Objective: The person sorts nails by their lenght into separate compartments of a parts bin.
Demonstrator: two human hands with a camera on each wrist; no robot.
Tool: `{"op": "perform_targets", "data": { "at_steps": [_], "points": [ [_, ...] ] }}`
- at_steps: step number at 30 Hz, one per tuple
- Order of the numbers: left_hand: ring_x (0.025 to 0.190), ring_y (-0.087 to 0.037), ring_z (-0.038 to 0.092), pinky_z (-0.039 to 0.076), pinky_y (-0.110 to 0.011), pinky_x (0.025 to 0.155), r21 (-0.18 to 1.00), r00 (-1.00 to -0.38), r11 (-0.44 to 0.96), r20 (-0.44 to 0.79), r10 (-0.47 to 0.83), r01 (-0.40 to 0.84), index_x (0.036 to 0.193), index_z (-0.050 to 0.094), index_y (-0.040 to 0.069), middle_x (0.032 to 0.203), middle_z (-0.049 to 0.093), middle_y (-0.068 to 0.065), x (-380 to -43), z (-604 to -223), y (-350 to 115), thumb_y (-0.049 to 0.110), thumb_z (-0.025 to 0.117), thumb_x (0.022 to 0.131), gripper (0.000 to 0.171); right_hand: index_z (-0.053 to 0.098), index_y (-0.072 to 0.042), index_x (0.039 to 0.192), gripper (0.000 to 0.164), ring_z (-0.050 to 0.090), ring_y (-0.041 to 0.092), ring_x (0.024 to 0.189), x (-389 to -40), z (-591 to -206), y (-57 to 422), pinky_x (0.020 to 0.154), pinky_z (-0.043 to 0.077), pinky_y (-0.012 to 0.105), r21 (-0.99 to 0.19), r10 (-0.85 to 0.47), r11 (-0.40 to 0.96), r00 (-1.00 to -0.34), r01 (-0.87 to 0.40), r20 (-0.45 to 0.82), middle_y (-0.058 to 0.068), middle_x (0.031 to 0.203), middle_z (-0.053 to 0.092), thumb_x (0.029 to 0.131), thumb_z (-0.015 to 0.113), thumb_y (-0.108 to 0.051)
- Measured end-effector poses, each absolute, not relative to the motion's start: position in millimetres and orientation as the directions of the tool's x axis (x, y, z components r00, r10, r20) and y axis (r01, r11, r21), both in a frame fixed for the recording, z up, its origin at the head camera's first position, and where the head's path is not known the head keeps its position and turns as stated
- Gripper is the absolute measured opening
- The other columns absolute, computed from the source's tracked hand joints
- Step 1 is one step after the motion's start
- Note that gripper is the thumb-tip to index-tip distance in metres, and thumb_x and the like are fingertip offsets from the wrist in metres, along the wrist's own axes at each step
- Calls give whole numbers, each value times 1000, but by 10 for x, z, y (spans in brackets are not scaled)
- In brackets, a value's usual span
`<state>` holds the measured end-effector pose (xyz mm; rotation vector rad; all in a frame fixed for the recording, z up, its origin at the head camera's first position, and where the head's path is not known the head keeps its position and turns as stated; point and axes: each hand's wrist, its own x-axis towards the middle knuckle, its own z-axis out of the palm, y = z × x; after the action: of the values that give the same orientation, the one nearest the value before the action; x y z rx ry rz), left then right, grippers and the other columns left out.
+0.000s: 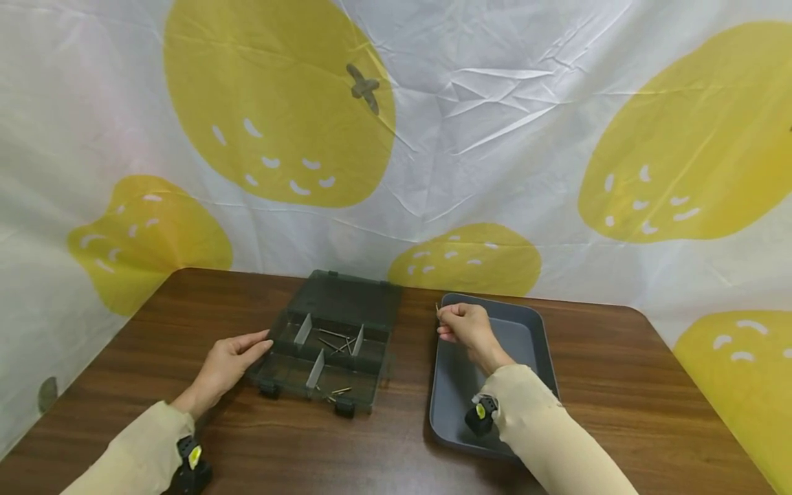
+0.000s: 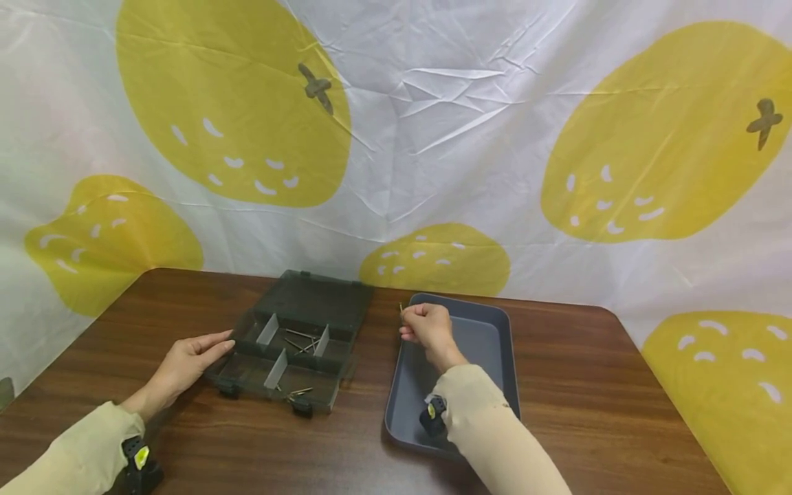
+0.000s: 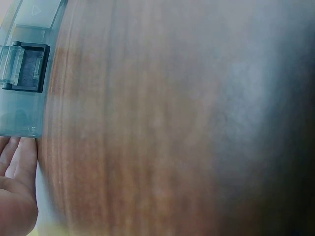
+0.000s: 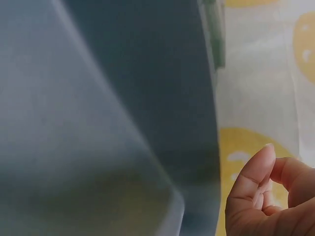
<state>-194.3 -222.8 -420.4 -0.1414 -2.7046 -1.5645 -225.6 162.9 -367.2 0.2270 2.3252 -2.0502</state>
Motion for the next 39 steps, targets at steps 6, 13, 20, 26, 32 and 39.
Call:
{"op": "perform_targets", "data": {
  "at_steps": [6, 13, 20, 26, 32, 39],
  "points": [
    [124, -37, 49, 44, -48, 98, 863, -995, 494, 73, 74, 100, 131, 54, -1, 132, 53, -20, -1946, -4198, -2226, 34, 57, 95, 50, 57, 18, 105, 23, 55, 2, 50, -2198, -3627, 1421, 48, 49, 14, -984, 19, 132, -992, 123, -121, -1, 61, 57, 89, 52, 3],
    [124, -37, 48, 44, -49, 98, 862, -995, 496, 73, 74, 100, 131, 54, -1, 132, 52, -21, -1945, -4190, -2222, 34, 57, 95, 50, 60, 15, 95, 14, 55, 3, 50, -2080, -3630, 1135, 48, 49, 15, -987, -86, 126, -990, 101, -112, 2, 71, 60, 87, 52, 6],
    [126, -37, 47, 43, -49, 99, 865, -996, 495, 57, 71, 85, 131, 54, -1, 133, 52, -20, -1944, -4191, -2225, 34, 57, 95, 51, 60, 17, 98, 18, 55, 3, 50, -1990, -3640, 920, 49, 48, 15, -982, -225, 172, -967, 78, -116, 2, 71, 59, 87, 53, 5],
    [125, -37, 47, 43, -49, 99, 865, -995, 494, 62, 74, 90, 131, 54, -1, 133, 52, -20, -1946, -4198, -2230, 34, 56, 95, 51, 62, 16, 97, 18, 54, 3, 50, -1928, -3627, 750, 49, 49, 15, -977, -273, 200, -953, 77, -131, 2, 70, 59, 87, 56, 2],
    [125, -37, 47, 43, -48, 99, 864, -995, 494, 65, 76, 94, 131, 54, -1, 132, 52, -20, -1939, -4201, -2229, 34, 57, 95, 50, 61, 17, 96, 18, 53, 2, 49, -1869, -3657, 583, 47, 47, 14, -976, -295, 190, -941, 110, -164, -3, 63, 52, 86, 56, 3],
    [125, -36, 47, 43, -48, 99, 865, -995, 494, 63, 74, 92, 131, 54, 0, 132, 52, -20, -1936, -4199, -2231, 34, 57, 95, 50, 61, 18, 95, 18, 53, 3, 48, -1840, -3734, 507, 46, 47, 13, -975, -309, 189, -936, 115, -170, -1, 63, 53, 86, 55, 5]
  ]
}}
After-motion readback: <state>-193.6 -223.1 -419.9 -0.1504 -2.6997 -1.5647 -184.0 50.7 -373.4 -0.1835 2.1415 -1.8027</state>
